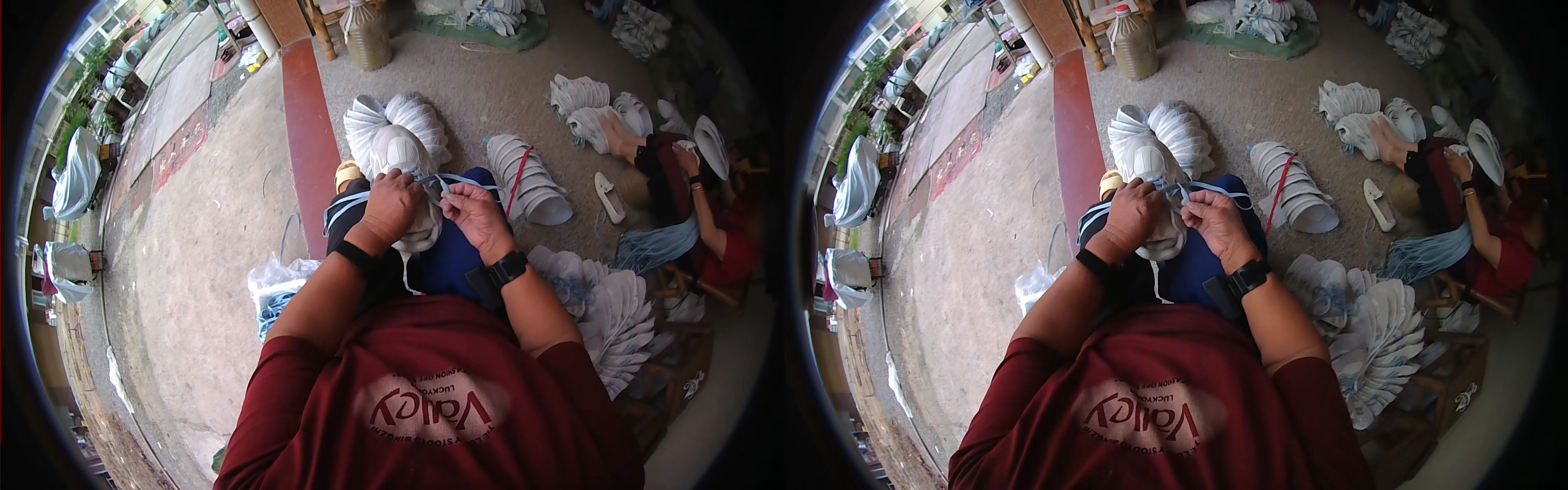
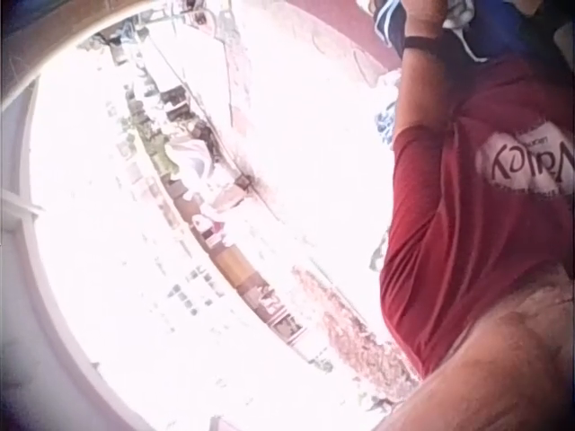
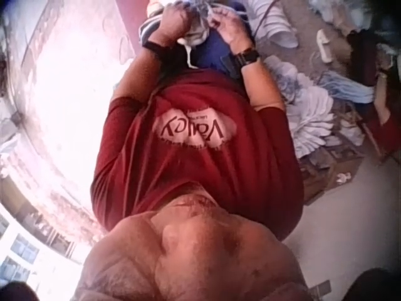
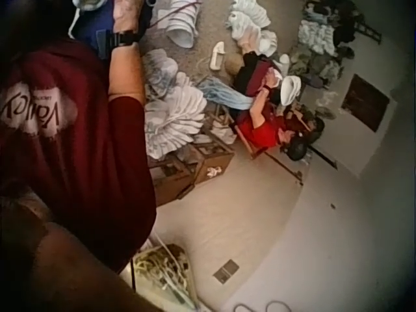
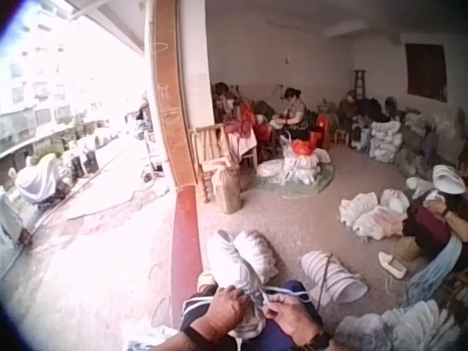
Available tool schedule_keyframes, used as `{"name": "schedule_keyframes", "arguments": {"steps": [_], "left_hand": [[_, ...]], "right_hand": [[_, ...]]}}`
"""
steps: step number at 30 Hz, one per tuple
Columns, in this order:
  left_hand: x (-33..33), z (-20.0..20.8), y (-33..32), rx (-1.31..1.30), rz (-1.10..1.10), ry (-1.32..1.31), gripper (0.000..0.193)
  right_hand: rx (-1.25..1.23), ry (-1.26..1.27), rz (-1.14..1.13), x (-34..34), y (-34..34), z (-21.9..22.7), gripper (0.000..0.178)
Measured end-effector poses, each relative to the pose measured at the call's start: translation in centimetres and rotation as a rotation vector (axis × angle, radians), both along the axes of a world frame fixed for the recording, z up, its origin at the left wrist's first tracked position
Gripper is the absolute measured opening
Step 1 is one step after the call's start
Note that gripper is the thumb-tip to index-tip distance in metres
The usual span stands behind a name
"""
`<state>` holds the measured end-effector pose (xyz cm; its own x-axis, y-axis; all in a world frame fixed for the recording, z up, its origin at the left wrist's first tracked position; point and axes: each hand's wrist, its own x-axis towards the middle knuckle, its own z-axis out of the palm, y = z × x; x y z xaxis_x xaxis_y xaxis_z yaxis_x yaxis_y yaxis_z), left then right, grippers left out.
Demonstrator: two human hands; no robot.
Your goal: Insert and thread laces through the eyelets of a shoe upper.
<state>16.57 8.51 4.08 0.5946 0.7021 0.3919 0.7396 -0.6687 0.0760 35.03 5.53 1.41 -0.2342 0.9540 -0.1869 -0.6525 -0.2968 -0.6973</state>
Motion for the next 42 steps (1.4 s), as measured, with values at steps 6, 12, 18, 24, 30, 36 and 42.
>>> {"name": "schedule_keyframes", "arguments": {"steps": [6, 12, 18, 24, 30, 36, 42], "left_hand": [[-0.1, -1.2, 0.7, -0.319, -0.047, -0.716, 0.005], [-1.2, 0.5, -0.5, -0.661, -0.082, -1.003, 0.006], [-3.5, 2.3, -5.0, -0.677, -0.354, -0.701, 0.006], [-4.8, 0.7, -5.5, -0.864, -0.299, -0.861, 0.003], [-5.1, 0.5, -5.5, -0.818, -0.280, -0.825, 0.002], [-5.2, 0.2, -5.4, -0.848, -0.276, -0.883, 0.004], [-4.4, -0.3, -5.3, -0.838, -0.294, -0.864, 0.003]], "right_hand": [[0.069, -0.078, 0.007, -0.1, 1.5, 0.4, 0.004], [0.166, -0.617, 0.050, -1.9, 3.1, 1.6, 0.007], [0.588, -1.205, 0.142, -3.0, 3.4, 2.4, 0.013], [0.632, -1.469, 0.205, -3.5, 3.4, 3.8, 0.014], [0.681, -1.768, 0.317, -4.6, 3.6, 4.8, 0.013], [0.814, -1.911, 0.335, -5.2, 4.2, 4.1, 0.012], [0.939, -1.805, 0.122, -6.0, 3.4, 2.6, 0.005]]}}
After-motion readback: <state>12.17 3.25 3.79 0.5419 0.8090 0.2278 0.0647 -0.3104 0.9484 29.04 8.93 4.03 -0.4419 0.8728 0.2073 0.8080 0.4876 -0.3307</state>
